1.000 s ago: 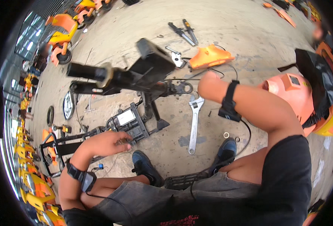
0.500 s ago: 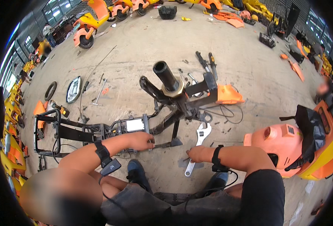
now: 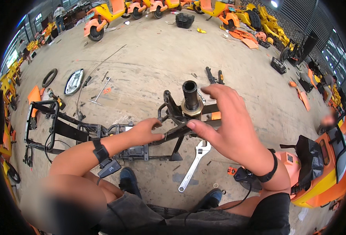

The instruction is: The person uses a wrench to loosen a nut on the scooter's steering stem, then removes a black plastic clamp and adjusts the stem components by hand.

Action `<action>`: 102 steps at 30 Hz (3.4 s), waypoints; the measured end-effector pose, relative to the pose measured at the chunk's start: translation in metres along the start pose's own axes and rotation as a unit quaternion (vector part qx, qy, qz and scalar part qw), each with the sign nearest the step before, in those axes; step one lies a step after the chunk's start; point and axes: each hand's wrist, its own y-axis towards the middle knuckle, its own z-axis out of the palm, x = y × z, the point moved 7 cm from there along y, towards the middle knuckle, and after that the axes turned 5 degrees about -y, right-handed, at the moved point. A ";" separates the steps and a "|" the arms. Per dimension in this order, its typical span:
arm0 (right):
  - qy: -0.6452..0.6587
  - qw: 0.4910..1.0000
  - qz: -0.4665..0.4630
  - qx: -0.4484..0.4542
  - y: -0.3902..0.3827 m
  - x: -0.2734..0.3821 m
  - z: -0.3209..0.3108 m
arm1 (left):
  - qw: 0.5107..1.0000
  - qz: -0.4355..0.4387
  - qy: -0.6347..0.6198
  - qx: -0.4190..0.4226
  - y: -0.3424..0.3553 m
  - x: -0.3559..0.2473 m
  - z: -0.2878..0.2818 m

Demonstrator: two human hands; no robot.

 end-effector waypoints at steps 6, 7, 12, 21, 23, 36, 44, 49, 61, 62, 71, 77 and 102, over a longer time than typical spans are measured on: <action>-0.087 0.996 -0.010 0.002 0.011 -0.003 0.023 | 1.000 -0.004 0.013 0.015 0.006 -0.007 0.016; -0.083 0.997 -0.007 -0.004 0.012 -0.004 0.023 | 0.999 -0.030 0.007 0.029 0.005 -0.005 0.020; 0.012 0.999 0.016 0.045 0.016 -0.020 0.026 | 0.999 0.027 0.023 0.026 0.007 -0.014 0.027; 0.167 0.951 -0.053 0.256 0.047 -0.026 0.029 | 0.999 0.026 0.022 0.029 0.006 -0.013 0.033; 0.197 0.928 -0.070 0.309 0.052 -0.032 0.033 | 0.999 0.032 0.023 0.025 0.007 -0.014 0.034; -0.007 0.992 0.025 0.124 0.027 -0.009 0.021 | 0.998 -0.017 0.060 0.014 0.009 0.010 0.040; 0.196 0.931 -0.090 0.294 0.049 -0.024 0.032 | 0.994 0.004 0.069 0.084 0.008 0.006 0.048; 0.239 0.913 -0.094 0.316 0.052 -0.028 0.036 | 0.989 -0.018 0.084 0.124 -0.003 0.018 0.057; 0.045 0.992 -0.008 0.113 0.026 -0.010 0.025 | 0.981 -0.015 0.112 0.157 -0.003 0.022 0.064; 0.064 0.984 -0.037 0.161 0.032 -0.015 0.023 | 0.981 -0.008 0.114 0.157 -0.002 0.022 0.064; 0.033 0.981 -0.135 0.137 0.036 -0.031 0.024 | 0.977 -0.018 0.126 0.172 -0.012 0.028 0.060; -0.120 0.991 -0.037 0.044 0.022 -0.006 0.028 | 0.970 -0.064 0.136 0.193 -0.012 0.050 0.065; -0.013 0.997 0.026 0.066 0.025 -0.012 0.022 | 0.959 -0.029 0.151 0.240 -0.015 0.041 0.080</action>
